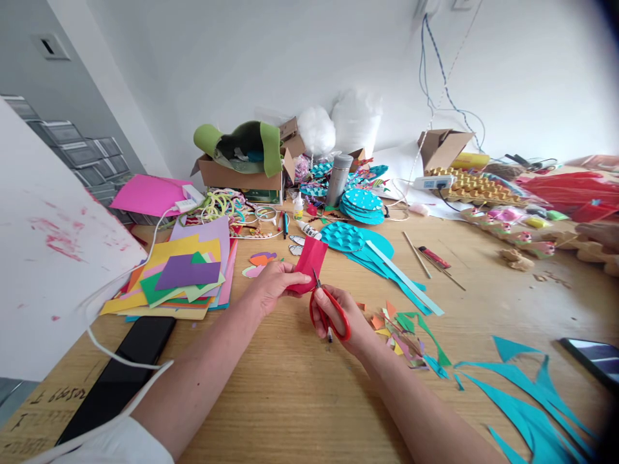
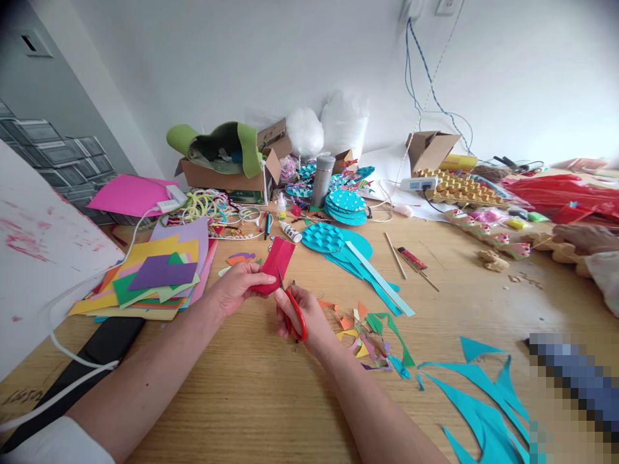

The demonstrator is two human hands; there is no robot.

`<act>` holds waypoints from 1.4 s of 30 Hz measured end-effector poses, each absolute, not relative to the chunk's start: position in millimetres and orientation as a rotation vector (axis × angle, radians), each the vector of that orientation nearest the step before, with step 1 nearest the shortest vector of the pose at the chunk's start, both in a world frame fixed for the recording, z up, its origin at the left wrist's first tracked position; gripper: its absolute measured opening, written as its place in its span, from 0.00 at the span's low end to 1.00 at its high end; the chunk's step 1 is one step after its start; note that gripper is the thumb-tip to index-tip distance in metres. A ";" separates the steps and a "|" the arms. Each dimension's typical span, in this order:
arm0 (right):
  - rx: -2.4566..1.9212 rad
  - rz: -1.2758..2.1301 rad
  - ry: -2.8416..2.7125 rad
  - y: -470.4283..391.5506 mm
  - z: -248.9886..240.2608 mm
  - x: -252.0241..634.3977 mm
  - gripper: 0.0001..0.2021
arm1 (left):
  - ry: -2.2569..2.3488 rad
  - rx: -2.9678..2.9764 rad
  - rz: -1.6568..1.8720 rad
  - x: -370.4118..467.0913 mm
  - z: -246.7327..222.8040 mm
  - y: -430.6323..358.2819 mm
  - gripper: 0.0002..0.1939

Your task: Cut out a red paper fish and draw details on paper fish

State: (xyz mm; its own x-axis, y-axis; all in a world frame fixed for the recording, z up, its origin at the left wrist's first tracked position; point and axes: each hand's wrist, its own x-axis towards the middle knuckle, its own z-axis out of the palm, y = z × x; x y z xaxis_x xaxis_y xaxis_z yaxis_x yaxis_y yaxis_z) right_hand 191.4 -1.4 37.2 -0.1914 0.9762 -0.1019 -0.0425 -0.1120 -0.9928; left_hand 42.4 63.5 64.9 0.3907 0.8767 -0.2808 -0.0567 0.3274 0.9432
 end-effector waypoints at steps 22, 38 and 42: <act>-1.116 1.467 -1.241 -0.7 32.4 192.1 0.25 | 0.949 1.067 0.727 43.7 60.5 65.0 0.13; -1.145 1.478 -1.250 -0.6 32.8 191.4 0.23 | 0.925 1.080 0.755 42.3 60.9 65.2 0.13; -1.141 1.479 -1.248 -0.6 32.6 191.2 0.23 | 0.932 1.088 0.756 42.3 61.5 65.5 0.13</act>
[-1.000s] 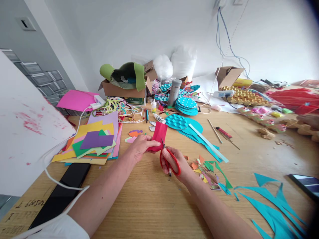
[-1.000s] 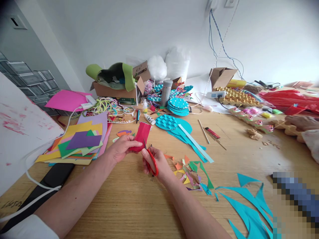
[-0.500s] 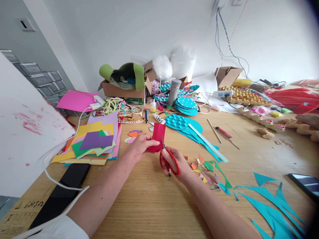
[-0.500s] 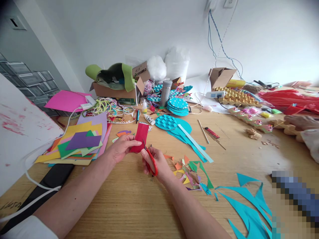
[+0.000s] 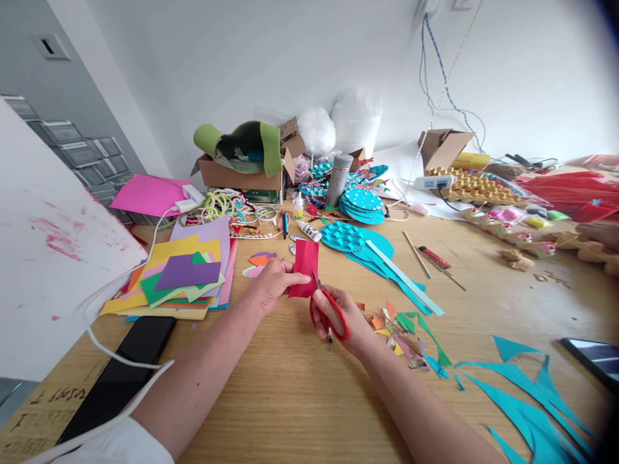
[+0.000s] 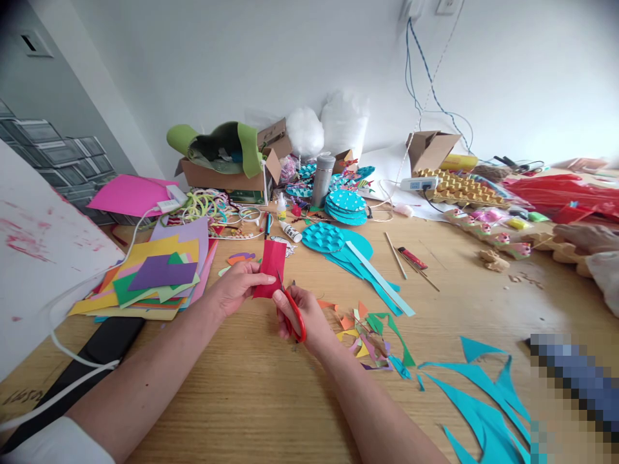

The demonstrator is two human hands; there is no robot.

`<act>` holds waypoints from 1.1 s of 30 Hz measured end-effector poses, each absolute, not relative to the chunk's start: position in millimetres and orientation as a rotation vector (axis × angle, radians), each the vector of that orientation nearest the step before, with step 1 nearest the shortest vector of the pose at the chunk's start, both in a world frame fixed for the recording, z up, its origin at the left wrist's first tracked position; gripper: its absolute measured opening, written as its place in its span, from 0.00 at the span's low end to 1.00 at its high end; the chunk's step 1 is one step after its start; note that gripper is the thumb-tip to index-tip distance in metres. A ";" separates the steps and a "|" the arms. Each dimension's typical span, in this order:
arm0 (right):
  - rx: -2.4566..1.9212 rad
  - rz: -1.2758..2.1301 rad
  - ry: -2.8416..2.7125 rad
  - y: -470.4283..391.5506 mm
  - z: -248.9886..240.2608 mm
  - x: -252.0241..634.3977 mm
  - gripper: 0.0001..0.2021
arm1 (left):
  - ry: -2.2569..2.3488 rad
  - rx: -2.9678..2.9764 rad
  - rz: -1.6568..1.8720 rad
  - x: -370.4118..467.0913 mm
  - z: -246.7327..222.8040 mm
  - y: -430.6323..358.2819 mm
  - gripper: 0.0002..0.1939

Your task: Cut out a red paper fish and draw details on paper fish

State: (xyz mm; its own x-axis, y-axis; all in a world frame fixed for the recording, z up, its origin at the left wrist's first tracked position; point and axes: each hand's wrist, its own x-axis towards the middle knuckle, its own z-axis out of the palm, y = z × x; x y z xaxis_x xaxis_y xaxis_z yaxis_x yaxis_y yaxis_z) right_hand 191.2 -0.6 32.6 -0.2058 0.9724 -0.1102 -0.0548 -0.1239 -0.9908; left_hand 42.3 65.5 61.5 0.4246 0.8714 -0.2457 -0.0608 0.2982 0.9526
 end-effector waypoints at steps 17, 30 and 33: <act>-1.147 1.486 -1.240 -0.2 32.5 190.7 0.23 | 0.925 1.086 0.768 42.6 61.9 64.8 0.13; -1.138 1.497 -1.245 -0.2 33.5 191.2 0.24 | 0.932 1.077 0.743 42.9 61.7 64.5 0.12; -1.137 1.492 -1.240 0.0 32.4 191.2 0.24 | 0.941 1.070 0.743 43.0 62.9 63.8 0.12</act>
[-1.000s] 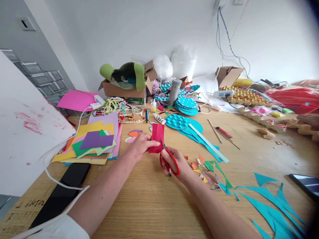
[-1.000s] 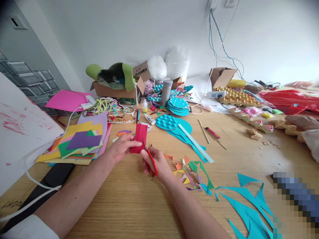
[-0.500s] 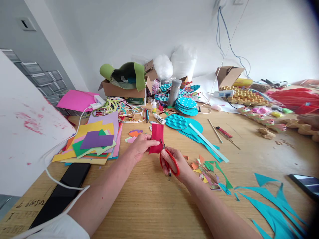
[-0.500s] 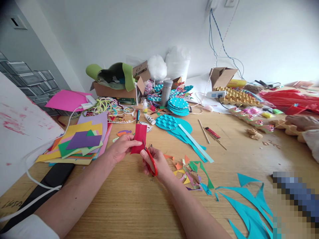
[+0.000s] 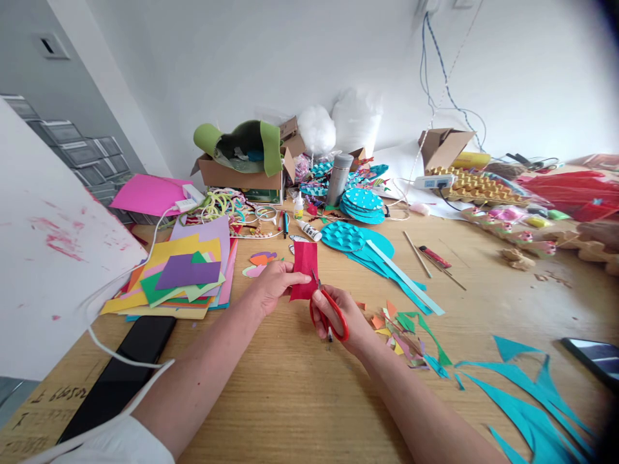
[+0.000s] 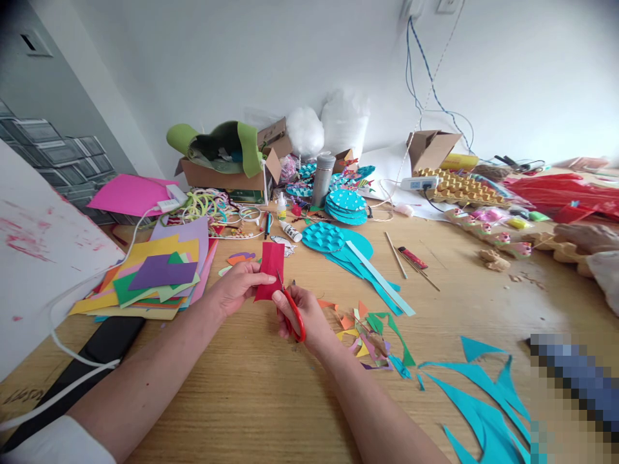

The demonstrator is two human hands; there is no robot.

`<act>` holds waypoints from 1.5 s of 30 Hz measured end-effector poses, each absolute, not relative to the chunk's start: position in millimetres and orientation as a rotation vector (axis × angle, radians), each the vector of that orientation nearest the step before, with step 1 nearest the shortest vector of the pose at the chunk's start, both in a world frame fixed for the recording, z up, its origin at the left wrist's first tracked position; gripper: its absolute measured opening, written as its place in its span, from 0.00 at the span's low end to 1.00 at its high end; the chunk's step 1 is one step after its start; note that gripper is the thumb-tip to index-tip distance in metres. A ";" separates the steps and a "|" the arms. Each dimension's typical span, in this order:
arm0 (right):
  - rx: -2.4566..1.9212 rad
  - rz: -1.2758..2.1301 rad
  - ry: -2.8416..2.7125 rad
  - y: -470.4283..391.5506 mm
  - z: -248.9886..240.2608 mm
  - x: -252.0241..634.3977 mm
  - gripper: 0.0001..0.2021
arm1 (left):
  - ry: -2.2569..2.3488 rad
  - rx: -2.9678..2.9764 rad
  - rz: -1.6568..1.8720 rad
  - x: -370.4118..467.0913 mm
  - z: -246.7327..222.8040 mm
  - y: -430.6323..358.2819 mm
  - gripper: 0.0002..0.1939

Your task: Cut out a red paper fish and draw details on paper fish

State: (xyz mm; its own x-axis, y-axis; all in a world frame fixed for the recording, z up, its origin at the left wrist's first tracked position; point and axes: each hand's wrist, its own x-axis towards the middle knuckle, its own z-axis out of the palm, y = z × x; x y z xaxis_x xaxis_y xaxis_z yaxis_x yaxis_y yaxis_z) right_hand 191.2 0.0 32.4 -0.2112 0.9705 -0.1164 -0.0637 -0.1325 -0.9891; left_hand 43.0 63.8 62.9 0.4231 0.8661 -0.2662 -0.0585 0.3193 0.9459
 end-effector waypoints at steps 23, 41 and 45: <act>-1.057 1.504 -1.235 0.0 31.2 192.0 0.26 | 0.881 0.994 0.791 42.6 65.6 63.5 0.16; -0.967 1.564 -1.215 2.4 25.8 194.2 0.24 | 0.883 0.955 0.784 44.8 64.5 62.0 0.13; -0.967 1.580 -1.202 3.0 24.1 194.7 0.24 | 0.888 0.972 0.772 44.1 65.1 62.0 0.14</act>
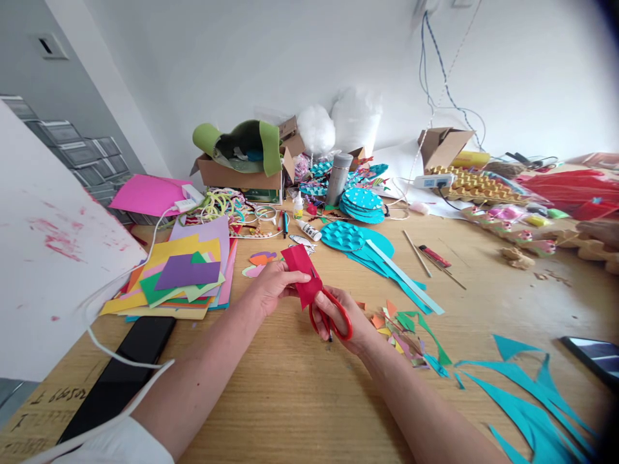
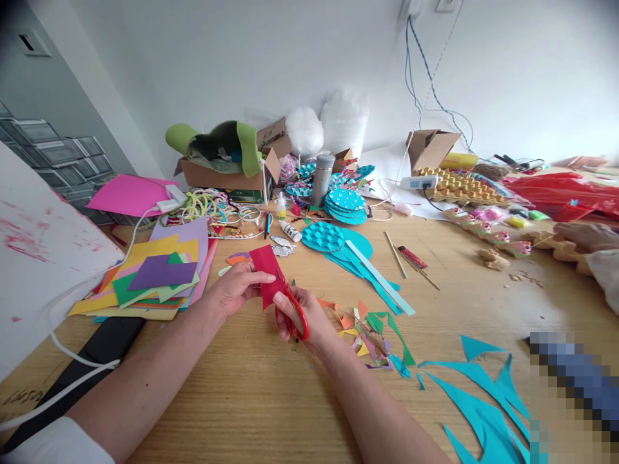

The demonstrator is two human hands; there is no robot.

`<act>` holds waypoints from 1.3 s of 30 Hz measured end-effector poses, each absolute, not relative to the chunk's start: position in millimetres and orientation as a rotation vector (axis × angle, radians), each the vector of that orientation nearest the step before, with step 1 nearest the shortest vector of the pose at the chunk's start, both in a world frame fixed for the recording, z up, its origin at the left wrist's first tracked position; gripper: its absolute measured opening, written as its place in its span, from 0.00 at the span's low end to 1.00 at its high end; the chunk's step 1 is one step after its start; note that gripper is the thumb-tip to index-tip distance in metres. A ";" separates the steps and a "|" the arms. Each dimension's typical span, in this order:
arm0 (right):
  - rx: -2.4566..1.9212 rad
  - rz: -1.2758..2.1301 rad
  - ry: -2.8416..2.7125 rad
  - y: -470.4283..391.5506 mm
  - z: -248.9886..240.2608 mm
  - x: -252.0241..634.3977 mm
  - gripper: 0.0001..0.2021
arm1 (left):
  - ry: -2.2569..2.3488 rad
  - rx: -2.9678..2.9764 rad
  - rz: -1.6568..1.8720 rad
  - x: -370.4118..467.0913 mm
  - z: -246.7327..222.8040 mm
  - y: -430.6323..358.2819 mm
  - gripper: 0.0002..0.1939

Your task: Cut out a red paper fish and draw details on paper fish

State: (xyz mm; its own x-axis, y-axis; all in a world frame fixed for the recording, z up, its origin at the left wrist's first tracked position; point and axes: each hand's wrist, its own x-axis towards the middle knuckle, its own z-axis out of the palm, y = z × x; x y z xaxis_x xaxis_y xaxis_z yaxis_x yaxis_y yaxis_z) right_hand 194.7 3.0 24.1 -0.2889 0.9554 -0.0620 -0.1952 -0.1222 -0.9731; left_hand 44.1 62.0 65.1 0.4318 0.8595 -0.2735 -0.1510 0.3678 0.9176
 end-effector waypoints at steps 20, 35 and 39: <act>-1.041 1.581 -1.255 3.5 24.2 194.8 0.27 | 0.923 0.963 0.773 43.0 64.8 63.8 0.15; -0.927 1.621 -1.189 2.2 24.3 195.1 0.25 | 0.906 0.898 0.803 45.7 66.9 60.4 0.16; -0.876 1.676 -1.199 2.2 27.6 195.4 0.26 | 0.921 0.861 0.804 46.6 63.8 61.2 0.17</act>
State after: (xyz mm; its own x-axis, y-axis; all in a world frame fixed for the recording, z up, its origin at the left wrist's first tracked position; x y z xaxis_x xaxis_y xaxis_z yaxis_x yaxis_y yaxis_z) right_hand 195.4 2.2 27.6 -0.3719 0.9267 -0.0546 -0.2478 -0.1558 -0.9562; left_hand 46.6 61.2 63.8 0.3821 0.8639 -0.3280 -0.2078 0.4262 0.8804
